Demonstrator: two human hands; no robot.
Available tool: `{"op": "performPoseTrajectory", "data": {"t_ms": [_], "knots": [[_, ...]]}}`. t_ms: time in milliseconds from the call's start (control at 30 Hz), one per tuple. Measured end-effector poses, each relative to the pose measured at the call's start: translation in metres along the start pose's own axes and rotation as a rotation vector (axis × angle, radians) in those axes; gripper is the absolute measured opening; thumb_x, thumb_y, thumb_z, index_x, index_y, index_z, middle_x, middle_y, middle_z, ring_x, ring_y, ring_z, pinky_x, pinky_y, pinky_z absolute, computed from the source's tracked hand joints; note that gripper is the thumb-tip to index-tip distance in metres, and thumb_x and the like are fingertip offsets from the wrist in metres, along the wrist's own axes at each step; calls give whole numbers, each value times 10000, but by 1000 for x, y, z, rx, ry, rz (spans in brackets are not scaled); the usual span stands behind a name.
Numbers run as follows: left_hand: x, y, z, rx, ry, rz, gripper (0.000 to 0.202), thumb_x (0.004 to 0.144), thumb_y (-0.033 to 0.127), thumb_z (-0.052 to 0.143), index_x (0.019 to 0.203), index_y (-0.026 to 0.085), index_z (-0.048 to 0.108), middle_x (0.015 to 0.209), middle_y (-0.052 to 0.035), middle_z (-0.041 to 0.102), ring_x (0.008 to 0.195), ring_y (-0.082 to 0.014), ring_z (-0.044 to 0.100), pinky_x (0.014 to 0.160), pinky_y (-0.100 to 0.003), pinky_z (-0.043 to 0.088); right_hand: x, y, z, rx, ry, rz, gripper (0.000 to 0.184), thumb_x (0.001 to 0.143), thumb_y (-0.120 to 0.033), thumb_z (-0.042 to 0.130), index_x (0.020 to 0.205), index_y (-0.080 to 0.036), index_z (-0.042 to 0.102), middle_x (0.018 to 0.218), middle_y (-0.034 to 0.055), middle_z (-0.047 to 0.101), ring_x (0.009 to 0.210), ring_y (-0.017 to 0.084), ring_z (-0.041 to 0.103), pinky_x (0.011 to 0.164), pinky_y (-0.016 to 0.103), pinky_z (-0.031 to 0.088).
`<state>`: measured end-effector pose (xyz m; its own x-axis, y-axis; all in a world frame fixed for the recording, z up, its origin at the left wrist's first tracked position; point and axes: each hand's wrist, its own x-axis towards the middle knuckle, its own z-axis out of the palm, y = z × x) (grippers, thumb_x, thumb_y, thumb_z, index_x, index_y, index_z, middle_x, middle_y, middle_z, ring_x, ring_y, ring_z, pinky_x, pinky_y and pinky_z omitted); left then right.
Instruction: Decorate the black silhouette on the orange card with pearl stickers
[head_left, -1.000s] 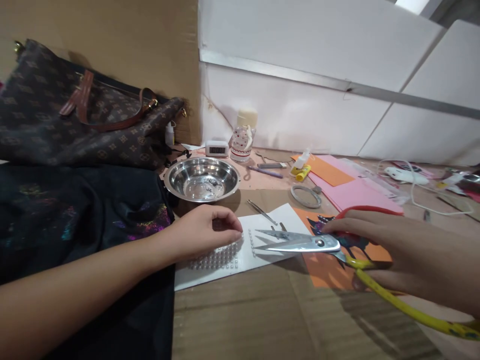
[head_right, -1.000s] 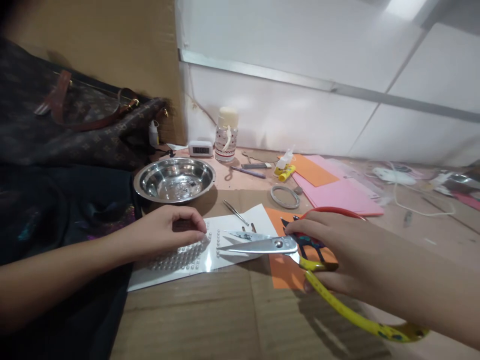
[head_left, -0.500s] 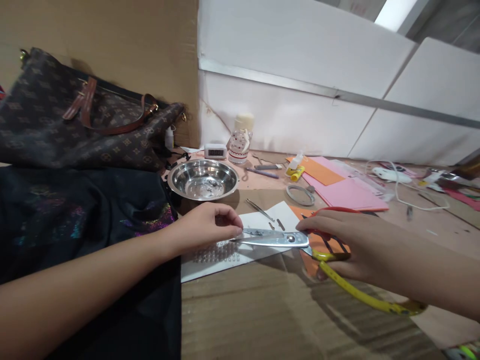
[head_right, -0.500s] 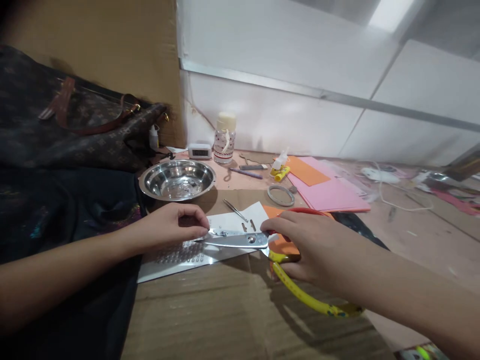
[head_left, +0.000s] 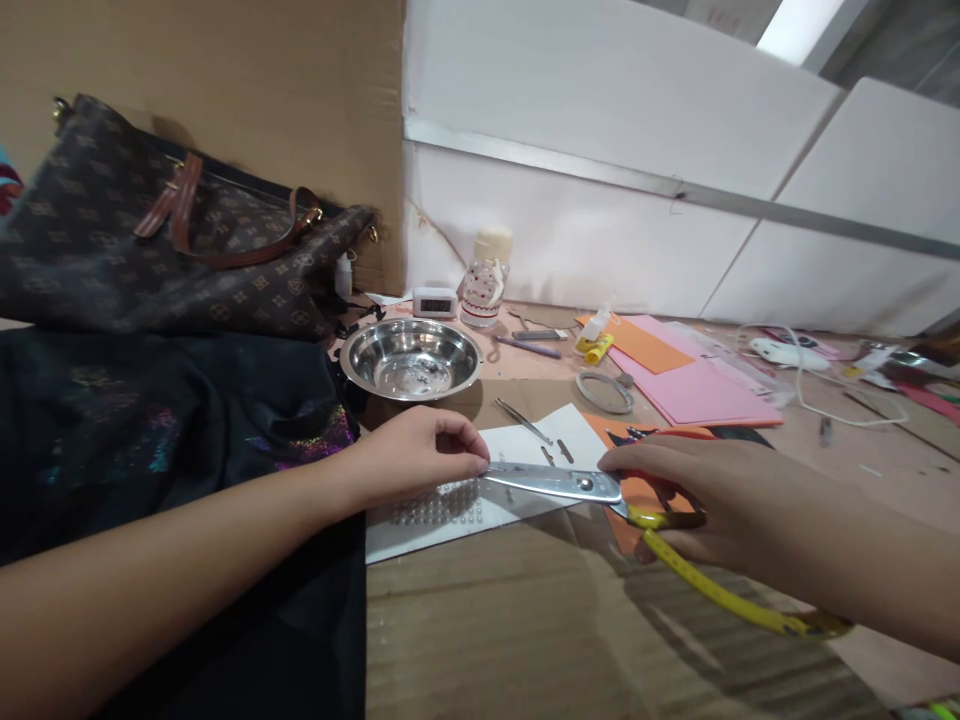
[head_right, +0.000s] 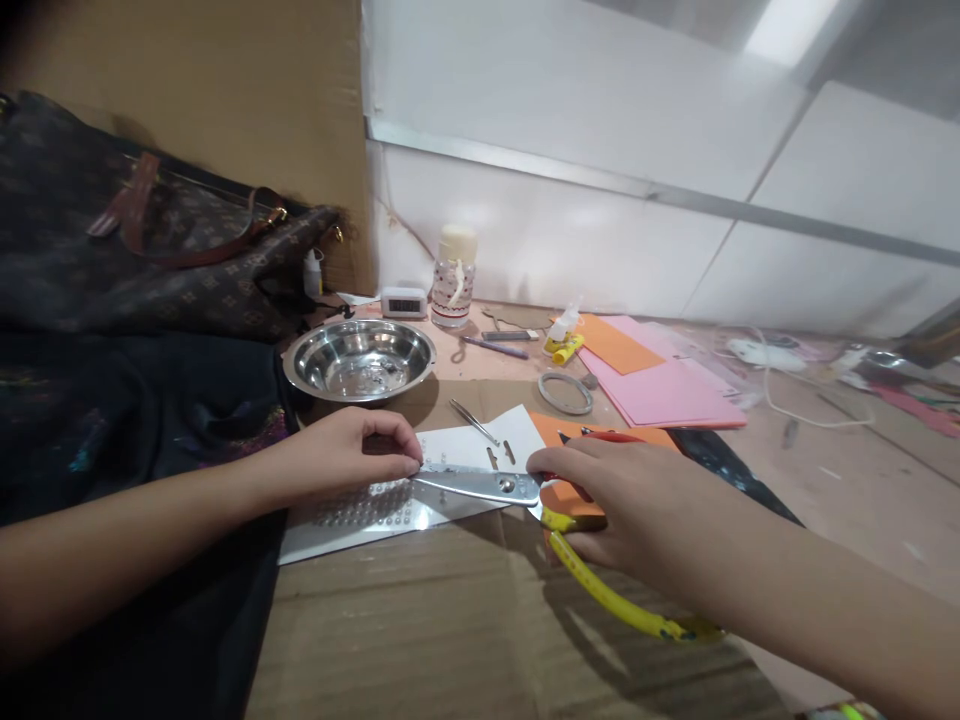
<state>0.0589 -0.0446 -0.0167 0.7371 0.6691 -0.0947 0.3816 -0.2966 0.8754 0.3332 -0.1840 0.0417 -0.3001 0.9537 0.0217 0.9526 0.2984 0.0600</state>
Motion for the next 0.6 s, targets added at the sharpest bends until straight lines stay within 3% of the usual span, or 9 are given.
{"op": "performPoseTrajectory", "data": {"t_ms": [267,433,500,600], "knots": [[1,-1,1,-28,-19,3,177,790,362,701,838,193,722,853,-19,753,841,-221,691,763,-300,498,-2,0,3,38,-32,38,482,654,-143,630,1069,-379,697,739,-51,709,497,156,587,458,236,334],[4,-10,5,-90,75,27,226,853,405,629,910,187,652,882,-28,721,829,-208,672,733,-305,498,-6,6,0,36,25,64,478,689,-168,621,1118,-367,696,760,-29,738,558,194,657,467,262,421],[6,-13,6,-114,106,39,230,870,410,609,923,188,629,888,-35,715,823,-205,672,727,-307,503,-11,14,-1,33,70,98,433,731,-224,626,1136,-360,700,810,-7,765,593,223,688,470,284,460],[8,-16,6,-122,127,53,226,877,409,609,925,188,618,885,-34,709,815,-198,670,719,-302,506,-15,32,0,3,157,168,333,801,-399,648,1125,-364,718,725,4,751,496,237,645,411,309,429]]}}
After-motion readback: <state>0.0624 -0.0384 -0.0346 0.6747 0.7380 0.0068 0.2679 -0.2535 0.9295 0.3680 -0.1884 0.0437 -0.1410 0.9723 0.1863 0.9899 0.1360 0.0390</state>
